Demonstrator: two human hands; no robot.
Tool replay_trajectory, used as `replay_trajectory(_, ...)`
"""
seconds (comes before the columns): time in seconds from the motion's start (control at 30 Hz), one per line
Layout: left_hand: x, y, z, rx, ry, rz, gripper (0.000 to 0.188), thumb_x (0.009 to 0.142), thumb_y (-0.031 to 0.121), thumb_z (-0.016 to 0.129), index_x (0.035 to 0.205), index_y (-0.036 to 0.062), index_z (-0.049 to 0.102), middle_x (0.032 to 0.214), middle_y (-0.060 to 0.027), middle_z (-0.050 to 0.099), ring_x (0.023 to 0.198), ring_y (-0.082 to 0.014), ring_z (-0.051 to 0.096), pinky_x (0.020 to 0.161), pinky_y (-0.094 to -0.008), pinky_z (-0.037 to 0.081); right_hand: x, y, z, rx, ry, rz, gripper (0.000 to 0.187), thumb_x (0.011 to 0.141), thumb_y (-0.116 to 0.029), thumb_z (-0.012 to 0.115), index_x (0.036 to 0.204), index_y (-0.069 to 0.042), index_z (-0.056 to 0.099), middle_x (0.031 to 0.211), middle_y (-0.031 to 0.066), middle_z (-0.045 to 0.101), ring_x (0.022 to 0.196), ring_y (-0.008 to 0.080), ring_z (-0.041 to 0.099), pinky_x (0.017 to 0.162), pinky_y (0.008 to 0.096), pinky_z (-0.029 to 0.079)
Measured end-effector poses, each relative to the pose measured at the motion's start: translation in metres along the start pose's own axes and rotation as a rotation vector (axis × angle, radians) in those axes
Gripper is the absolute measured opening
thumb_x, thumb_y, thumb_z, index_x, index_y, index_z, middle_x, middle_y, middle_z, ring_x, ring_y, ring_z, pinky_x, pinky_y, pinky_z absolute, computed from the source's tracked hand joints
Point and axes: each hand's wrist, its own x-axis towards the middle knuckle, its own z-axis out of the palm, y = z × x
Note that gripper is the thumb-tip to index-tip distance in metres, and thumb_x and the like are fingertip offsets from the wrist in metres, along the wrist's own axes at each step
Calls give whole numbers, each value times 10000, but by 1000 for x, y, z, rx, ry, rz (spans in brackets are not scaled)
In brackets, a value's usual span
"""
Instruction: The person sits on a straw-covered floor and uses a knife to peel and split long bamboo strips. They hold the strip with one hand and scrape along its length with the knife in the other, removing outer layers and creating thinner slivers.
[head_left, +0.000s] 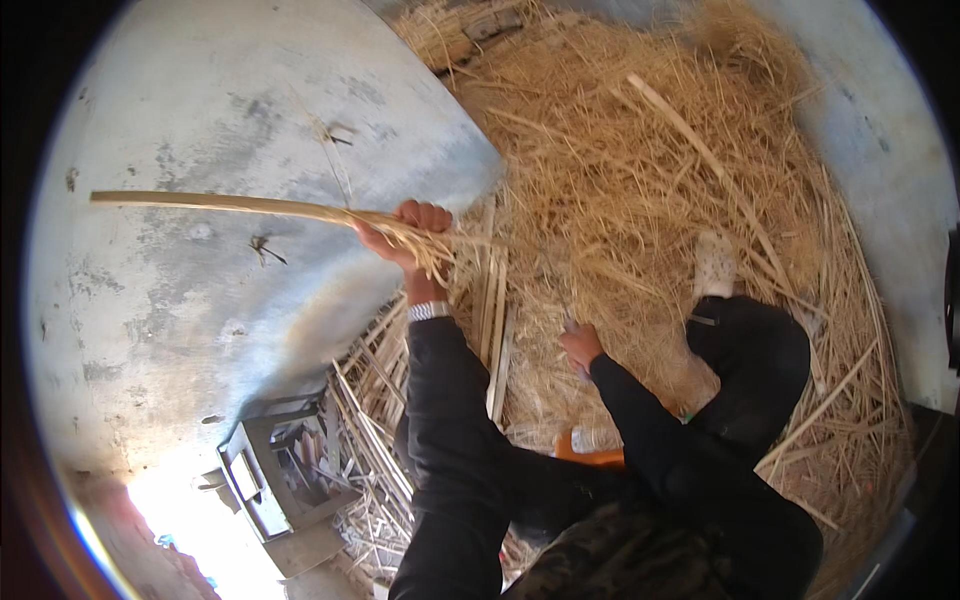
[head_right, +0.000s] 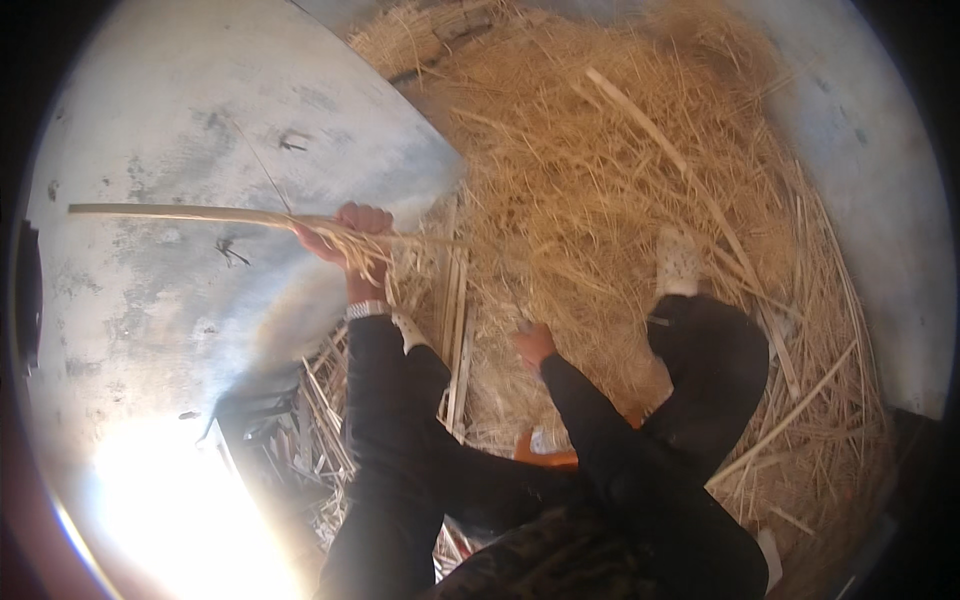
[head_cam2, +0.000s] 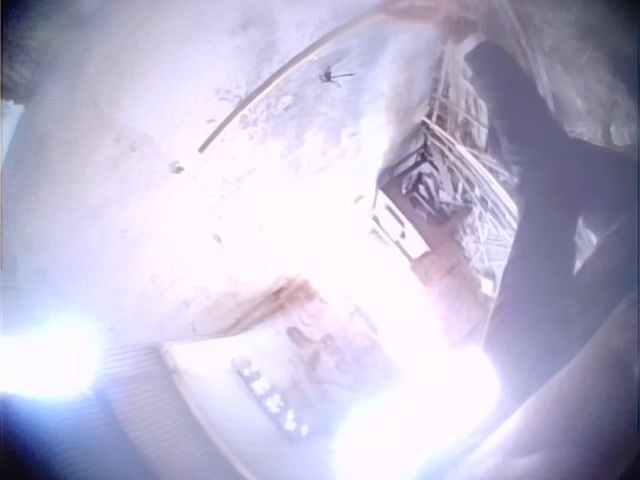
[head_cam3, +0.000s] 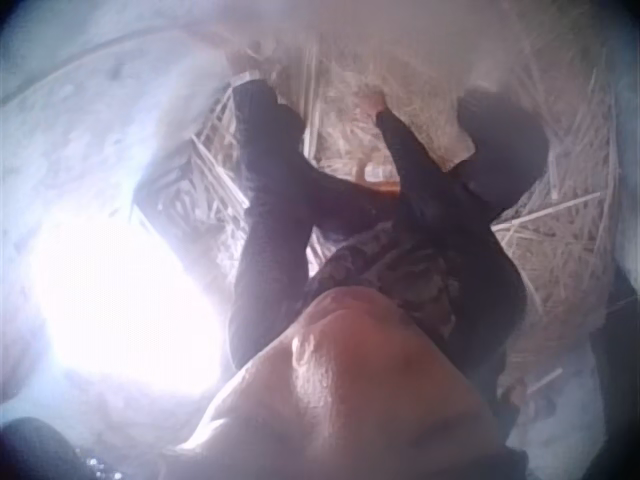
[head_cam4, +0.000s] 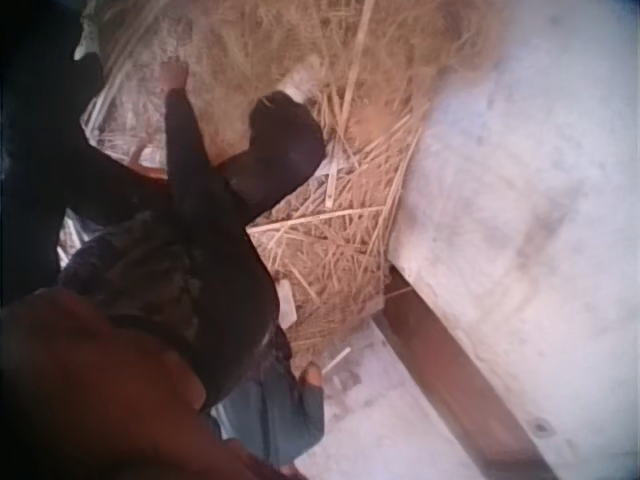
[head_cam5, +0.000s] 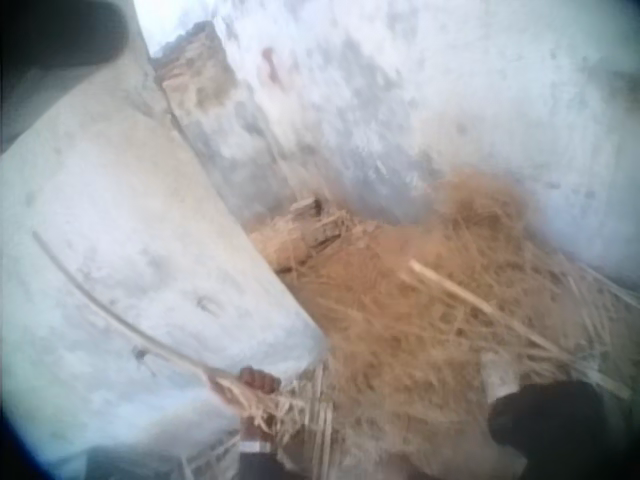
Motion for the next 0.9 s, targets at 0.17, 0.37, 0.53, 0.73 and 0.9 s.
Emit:
replay_trajectory(0.17,-6,4,3,97,69,26,782,702,909,312,542,144,302,473,32,248,432,-127,199,435,-295,166,-20,-18,41,-509,-20,-432,207,799,-162,603,772,43,594,688,166,615,656,255,601,625,386,466)
replay_trajectory(0.37,-1,4,-5,-155,-172,-38,806,717,883,350,536,100,412,469,9,316,471,-152,283,479,-304,229,21,21,14,-65,-3,-103,216,815,-166,567,858,37,623,690,164,617,590,267,578,544,428,452)
replay_trajectory(0.53,-8,11,-12,-81,-61,23,795,704,903,317,528,128,327,462,21,258,437,-133,211,440,-295,173,-24,-33,48,-447,17,-483,159,774,-153,624,790,-3,676,641,129,593,608,336,600,568,422,460)
replay_trajectory(0.73,-7,3,6,15,-37,20,792,714,901,305,513,135,311,455,20,257,423,-133,210,424,-290,175,29,43,-6,-173,128,-59,171,782,-145,619,801,26,616,598,88,517,575,249,512,587,414,423)
replay_trajectory(0.9,1,-4,12,28,53,29,759,750,871,324,571,134,347,506,-10,316,462,-154,271,448,-307,250,-7,12,20,-244,47,-397,227,764,-162,632,781,60,585,633,122,564,588,243,529,592,405,427)
